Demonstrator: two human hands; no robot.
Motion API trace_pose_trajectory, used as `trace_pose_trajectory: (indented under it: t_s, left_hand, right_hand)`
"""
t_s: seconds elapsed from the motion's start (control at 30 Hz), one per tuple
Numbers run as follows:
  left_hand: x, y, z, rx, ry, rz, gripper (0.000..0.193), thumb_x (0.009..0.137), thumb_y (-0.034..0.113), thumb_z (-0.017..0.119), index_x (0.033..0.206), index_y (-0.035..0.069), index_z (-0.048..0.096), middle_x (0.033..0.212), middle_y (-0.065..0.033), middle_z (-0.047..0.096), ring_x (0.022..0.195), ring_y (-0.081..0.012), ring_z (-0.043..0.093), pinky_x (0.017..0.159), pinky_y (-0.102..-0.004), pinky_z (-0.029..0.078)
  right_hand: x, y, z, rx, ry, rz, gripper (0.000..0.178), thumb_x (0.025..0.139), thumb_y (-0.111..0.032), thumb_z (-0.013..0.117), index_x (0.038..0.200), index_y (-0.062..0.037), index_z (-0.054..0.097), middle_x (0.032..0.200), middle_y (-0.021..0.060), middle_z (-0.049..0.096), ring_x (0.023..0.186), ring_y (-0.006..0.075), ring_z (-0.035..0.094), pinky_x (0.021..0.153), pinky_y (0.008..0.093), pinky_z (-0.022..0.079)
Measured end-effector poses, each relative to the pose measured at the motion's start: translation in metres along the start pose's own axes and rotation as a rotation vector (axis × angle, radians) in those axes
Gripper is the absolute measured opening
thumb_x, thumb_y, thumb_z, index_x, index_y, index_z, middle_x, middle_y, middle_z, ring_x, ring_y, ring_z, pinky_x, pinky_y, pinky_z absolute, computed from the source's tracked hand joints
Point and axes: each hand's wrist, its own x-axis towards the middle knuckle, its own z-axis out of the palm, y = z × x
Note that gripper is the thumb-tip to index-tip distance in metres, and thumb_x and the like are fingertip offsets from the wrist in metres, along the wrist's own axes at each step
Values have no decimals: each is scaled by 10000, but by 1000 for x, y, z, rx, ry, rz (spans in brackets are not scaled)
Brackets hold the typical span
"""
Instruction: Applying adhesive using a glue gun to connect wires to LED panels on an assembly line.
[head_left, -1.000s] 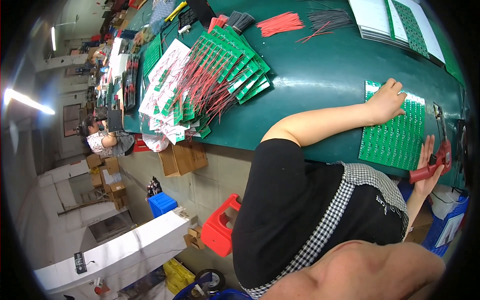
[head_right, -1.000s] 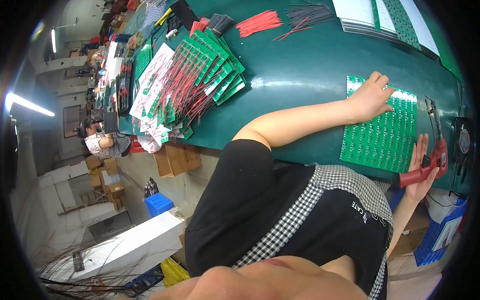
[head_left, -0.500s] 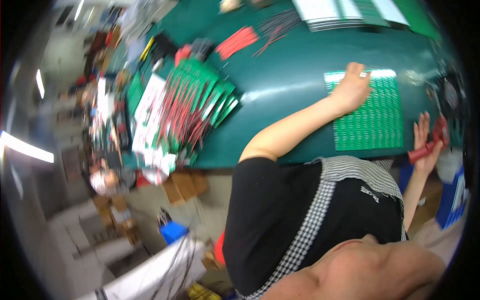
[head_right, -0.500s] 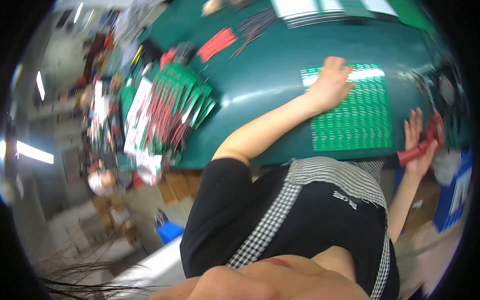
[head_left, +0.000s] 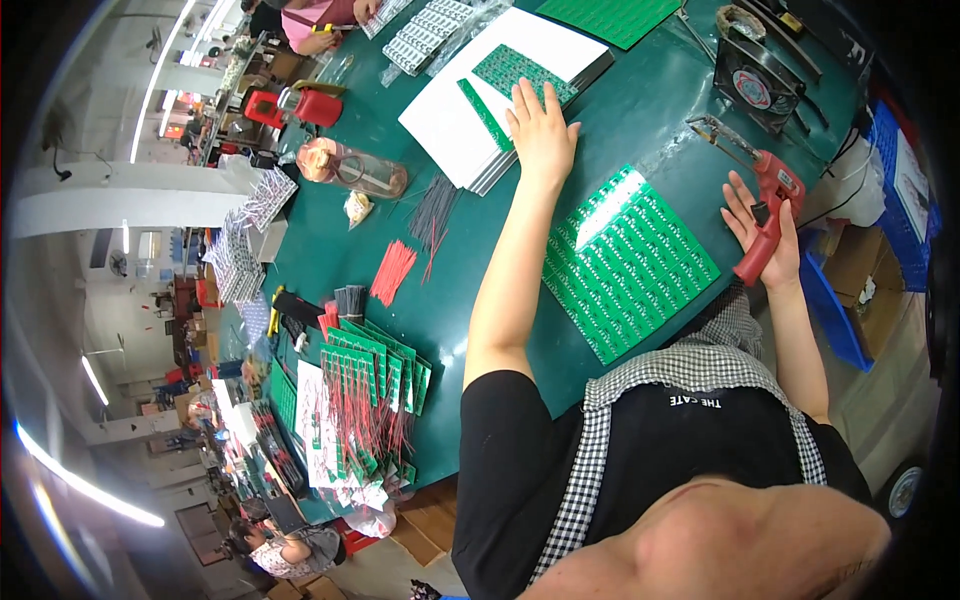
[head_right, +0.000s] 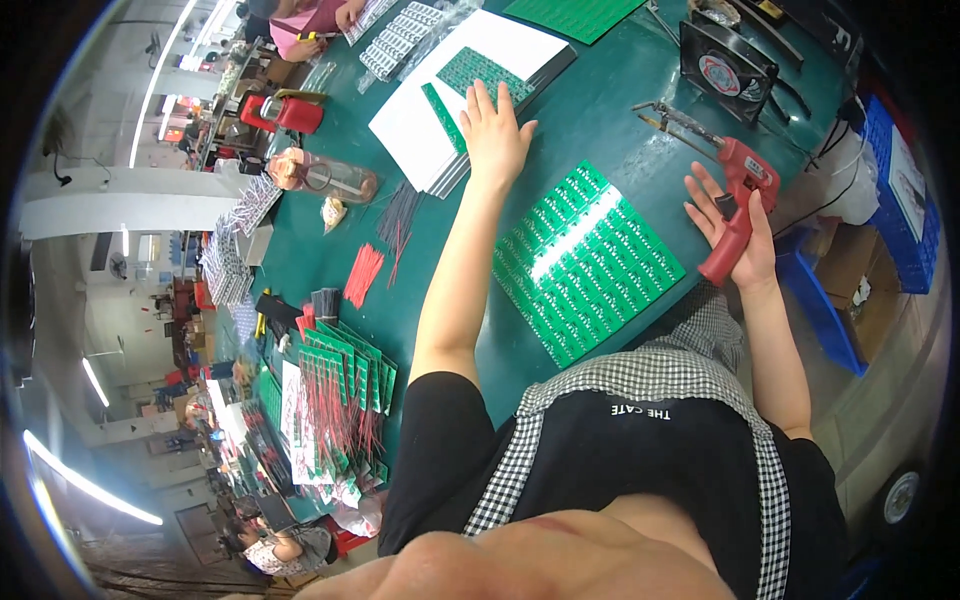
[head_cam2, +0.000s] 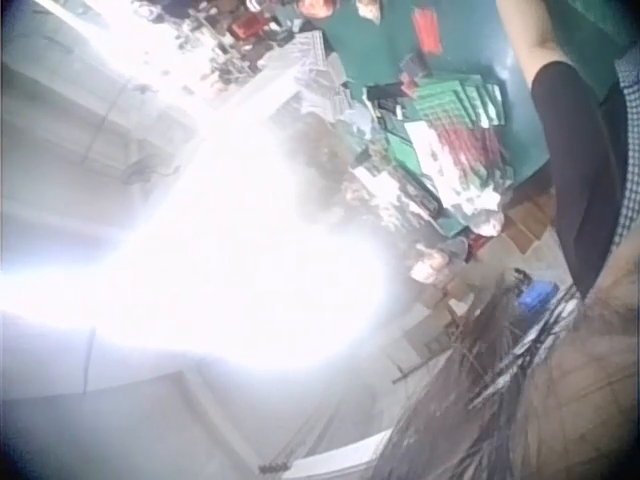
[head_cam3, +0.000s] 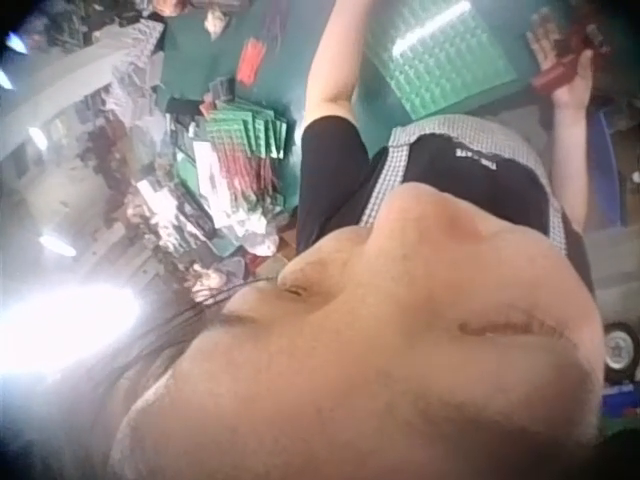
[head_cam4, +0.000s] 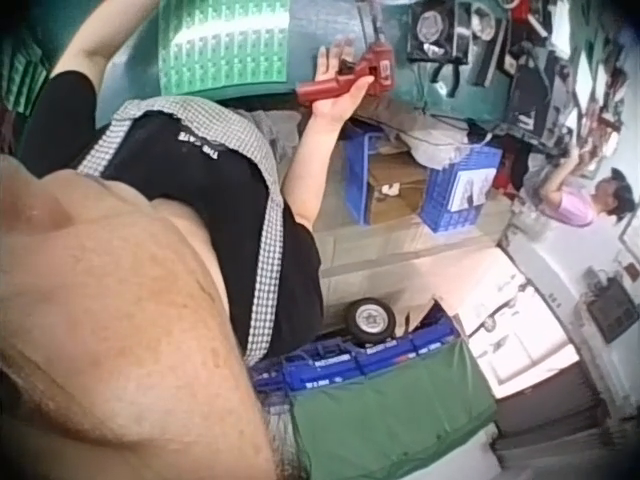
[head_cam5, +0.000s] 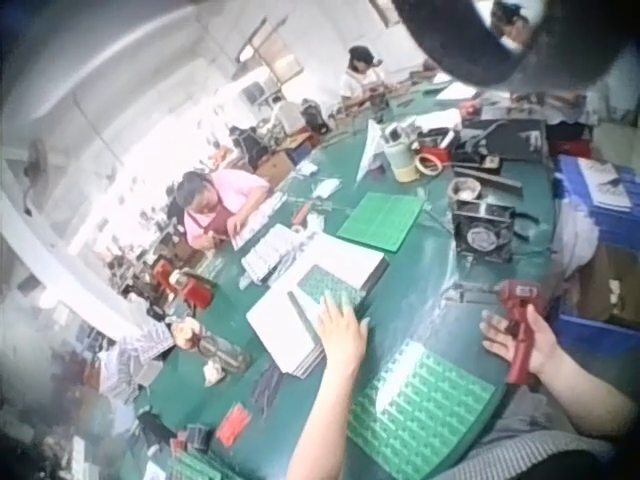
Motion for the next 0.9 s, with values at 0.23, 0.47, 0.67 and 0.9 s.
trace_pose_trajectory:
  t_s: [0.23, 0.47, 0.67, 0.9]
  left_hand:
    - [22, -18, 7, 153, 165, 176, 230, 747, 93, 526, 966, 80, 594, 866, -47, 602, 797, -219, 586, 670, -341, 486]
    - [46, -27, -99, -383, 380, -94, 175, 824, 42, 552, 974, -16, 622, 839, -99, 660, 707, -170, 618, 650, -265, 485]
    - [31, -31, -121, -1379, -188, -343, 195, 812, 60, 598, 972, -49, 624, 798, -44, 637, 666, -79, 569, 604, -203, 449]
    - [25, -14, -105, -1492, -434, -389, 223, 795, 79, 618, 984, -38, 621, 802, -48, 652, 650, -87, 589, 592, -196, 450]
  right_hand:
    - [2, 3, -5, 48, -3, -17, 671, 872, -407, 502, 1394, -130, 184, 1401, 177, 258, 1282, 308, 286, 1043, 434, 276]
    - [-2, -1, -8, 138, 20, -41, 675, 873, -406, 502, 1394, -125, 176, 1394, 170, 266, 1263, 294, 318, 1036, 429, 297]
    - [-20, -21, -12, 156, -14, -105, 677, 861, -384, 534, 1385, -126, 193, 1409, 160, 229, 1266, 268, 317, 1039, 426, 301]
    - [-39, -38, -22, 165, -30, -160, 633, 875, -376, 513, 1379, -131, 218, 1418, 160, 207, 1285, 264, 285, 1045, 424, 293]
